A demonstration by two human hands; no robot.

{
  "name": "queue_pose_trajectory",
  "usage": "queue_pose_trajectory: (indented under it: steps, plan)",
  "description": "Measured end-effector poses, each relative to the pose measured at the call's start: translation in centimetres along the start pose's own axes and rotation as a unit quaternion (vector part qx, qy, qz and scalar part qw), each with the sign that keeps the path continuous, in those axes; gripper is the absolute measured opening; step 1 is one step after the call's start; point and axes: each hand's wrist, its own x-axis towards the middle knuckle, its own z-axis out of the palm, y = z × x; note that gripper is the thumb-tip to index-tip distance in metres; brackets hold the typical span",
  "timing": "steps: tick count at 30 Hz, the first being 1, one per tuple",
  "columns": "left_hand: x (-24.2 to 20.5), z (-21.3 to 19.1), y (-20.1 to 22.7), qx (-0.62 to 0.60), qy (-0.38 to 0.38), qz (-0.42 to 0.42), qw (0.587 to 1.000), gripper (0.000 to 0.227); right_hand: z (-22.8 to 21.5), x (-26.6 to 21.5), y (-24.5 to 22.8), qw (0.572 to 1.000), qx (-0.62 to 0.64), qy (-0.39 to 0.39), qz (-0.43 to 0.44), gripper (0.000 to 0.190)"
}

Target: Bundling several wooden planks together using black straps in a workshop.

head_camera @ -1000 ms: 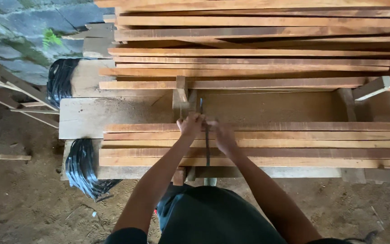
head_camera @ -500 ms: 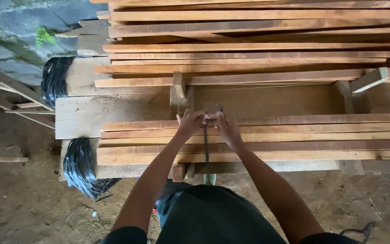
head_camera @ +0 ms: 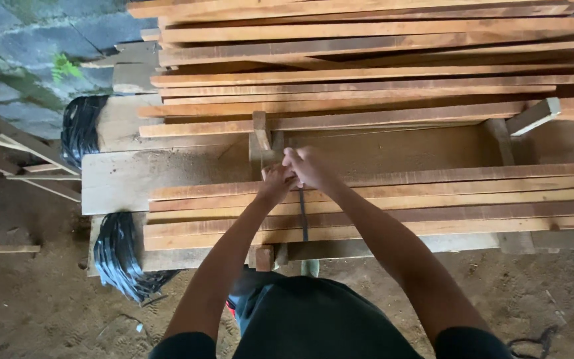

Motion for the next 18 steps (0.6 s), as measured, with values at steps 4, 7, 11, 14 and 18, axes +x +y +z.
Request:
queue_pose_trajectory:
  steps: [4, 7, 11, 14, 18]
  plan:
    - [-1.2, -1.4, 1.3, 0.031, 0.107, 0.115, 0.987, 0.032, 0.7, 0.8, -1.5, 0.993, -0.078, 0.018, -0.09, 0.054]
    - [-0.8, -0.6, 0.4, -0.025, 0.095, 0.14, 0.985, 0.028, 0.3, 3.3, 0.7, 0.998, 0.061, 0.015, -0.028, 0.046]
    - [-0.7, -1.2, 0.0, -0.107, 0.032, 0.165, 0.98, 0.031, 2.2, 6.7, 6.4, 0.983, 0.138, 0.106, -0.066, 0.071]
    - [0.6, -0.8, -0.8, -0.1, -0.003, 0.059, 0.993, 0.036, 2.5, 0.5, 2.9, 0.98, -0.127, 0.143, -0.059, 0.04]
    - [0.7, -1.8, -0.1, 0.056, -0.01, 0.071, 0.996, 0.037, 2.2, -2.9, 2.1, 0.971, -0.222, 0.084, 0.017, 0.03]
